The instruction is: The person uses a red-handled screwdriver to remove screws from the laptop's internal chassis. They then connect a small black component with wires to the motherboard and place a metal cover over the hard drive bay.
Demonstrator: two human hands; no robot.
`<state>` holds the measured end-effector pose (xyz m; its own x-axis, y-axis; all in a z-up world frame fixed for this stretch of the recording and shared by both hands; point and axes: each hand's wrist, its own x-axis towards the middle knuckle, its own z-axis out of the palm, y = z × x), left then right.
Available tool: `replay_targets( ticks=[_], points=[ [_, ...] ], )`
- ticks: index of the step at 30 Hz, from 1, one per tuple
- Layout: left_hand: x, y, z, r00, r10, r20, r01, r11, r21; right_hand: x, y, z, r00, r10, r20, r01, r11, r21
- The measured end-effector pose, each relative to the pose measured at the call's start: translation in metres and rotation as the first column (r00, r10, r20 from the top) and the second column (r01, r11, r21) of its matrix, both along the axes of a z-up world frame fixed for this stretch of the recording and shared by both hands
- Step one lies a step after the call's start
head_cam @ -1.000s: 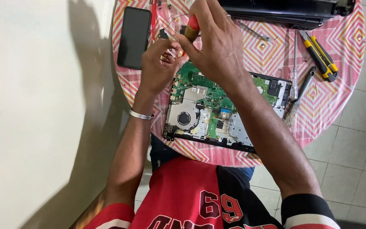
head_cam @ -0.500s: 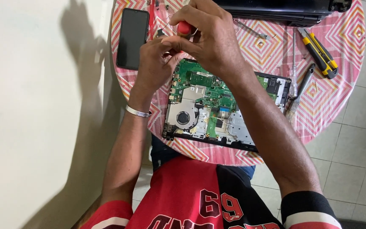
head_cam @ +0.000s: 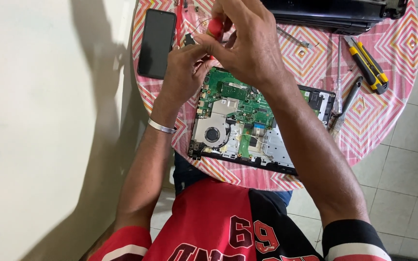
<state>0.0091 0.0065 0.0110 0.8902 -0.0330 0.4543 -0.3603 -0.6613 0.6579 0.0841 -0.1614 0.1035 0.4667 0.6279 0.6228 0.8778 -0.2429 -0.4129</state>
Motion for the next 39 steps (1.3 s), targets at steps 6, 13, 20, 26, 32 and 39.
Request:
replay_targets(
  ticks=[6, 13, 20, 26, 32, 39],
  points=[
    [0.003, 0.001, 0.006, 0.999, -0.038, 0.017, 0.039, 0.996, -0.075, -0.003, -0.01, 0.021, 0.936, 0.299, -0.186, -0.296, 0.954, 0.044],
    [-0.002, 0.005, 0.003, 0.985, -0.041, -0.167, 0.027, 0.996, -0.085, 0.001, 0.004, 0.007, 0.976, 0.213, -0.039, -0.211, 0.977, 0.031],
    [-0.001, 0.003, 0.007, 0.991, -0.077, -0.11, 0.07, 0.996, -0.063, -0.002, 0.004, 0.006, 0.976, 0.218, 0.003, -0.218, 0.976, 0.006],
    [0.0, 0.006, 0.014, 0.996, -0.079, 0.031, 0.083, 0.984, -0.158, -0.008, -0.002, 0.019, 0.975, 0.219, -0.04, -0.22, 0.976, -0.014],
    [0.001, 0.006, 0.012, 0.986, -0.098, -0.137, 0.063, 0.968, -0.242, -0.002, 0.005, 0.005, 0.993, 0.12, 0.011, -0.12, 0.993, 0.004],
    [0.004, 0.01, 0.016, 0.989, -0.095, -0.114, 0.074, 0.982, -0.174, -0.007, 0.003, 0.021, 0.964, 0.262, -0.053, -0.259, 0.964, 0.061]
  ],
)
